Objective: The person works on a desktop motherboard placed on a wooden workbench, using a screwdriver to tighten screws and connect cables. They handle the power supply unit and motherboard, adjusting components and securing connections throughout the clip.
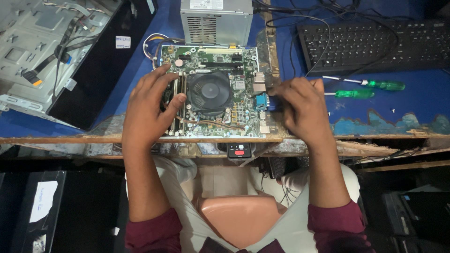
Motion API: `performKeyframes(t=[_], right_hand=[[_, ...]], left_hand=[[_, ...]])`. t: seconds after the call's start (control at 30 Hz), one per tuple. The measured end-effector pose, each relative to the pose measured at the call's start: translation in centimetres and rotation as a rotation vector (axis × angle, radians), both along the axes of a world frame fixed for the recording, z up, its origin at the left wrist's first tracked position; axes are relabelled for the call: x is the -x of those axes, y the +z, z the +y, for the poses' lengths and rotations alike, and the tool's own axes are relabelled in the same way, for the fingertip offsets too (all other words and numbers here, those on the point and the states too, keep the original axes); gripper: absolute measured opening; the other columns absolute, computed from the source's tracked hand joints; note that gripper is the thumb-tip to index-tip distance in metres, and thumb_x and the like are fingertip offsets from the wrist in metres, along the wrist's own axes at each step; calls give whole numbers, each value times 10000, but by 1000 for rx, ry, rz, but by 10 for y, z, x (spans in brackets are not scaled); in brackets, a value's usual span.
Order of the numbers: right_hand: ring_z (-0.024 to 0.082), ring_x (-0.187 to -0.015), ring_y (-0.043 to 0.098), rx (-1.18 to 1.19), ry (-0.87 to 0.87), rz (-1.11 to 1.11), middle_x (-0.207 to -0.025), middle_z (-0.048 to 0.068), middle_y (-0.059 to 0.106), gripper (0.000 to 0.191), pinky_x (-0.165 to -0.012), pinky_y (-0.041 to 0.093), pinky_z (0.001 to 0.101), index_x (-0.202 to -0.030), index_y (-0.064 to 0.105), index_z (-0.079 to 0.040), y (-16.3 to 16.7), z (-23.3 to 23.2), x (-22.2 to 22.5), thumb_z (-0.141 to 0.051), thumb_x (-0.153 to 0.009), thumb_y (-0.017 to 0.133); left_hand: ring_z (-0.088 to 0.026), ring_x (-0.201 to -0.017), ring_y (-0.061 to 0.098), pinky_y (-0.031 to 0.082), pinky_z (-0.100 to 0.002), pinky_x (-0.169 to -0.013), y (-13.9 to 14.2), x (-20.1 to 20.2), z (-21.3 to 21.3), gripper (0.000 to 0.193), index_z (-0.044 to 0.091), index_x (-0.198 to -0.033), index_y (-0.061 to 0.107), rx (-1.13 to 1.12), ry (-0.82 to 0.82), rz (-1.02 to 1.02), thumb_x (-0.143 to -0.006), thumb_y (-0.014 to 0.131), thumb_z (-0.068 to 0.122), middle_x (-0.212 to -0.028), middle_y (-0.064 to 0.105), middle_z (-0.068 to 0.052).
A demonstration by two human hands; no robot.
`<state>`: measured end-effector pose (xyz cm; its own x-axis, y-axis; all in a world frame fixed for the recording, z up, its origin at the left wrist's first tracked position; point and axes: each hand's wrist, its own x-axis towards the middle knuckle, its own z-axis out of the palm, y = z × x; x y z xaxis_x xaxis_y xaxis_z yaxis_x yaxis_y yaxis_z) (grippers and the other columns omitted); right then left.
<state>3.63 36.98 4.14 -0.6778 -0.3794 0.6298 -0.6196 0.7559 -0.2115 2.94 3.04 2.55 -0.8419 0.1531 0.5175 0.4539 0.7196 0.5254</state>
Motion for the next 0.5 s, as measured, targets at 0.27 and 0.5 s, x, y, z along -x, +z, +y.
performKeyframes(t=[0.27, 0.5], right_hand=[[212, -943, 618, 10, 9, 0, -1017, 9, 687, 339, -878, 326, 387, -1014, 695, -116, 1, 0, -1, 110, -774, 613], [219, -914, 591, 4, 7, -18, -989, 11, 670, 325, -891, 310, 395, -994, 698, -123, 3, 0, -2, 94, -763, 630]], left_hand=[[-397, -1385, 522, 406, -505, -1126, 0, 0, 0, 448, 66, -1314, 653, -4, -17, 23, -995, 685, 379, -1482, 588, -154], [-394, -1381, 524, 409, -501, -1121, 0, 0, -1, 444, 69, -1319, 651, 2, -13, 19, -991, 695, 366, -1480, 588, -153]])
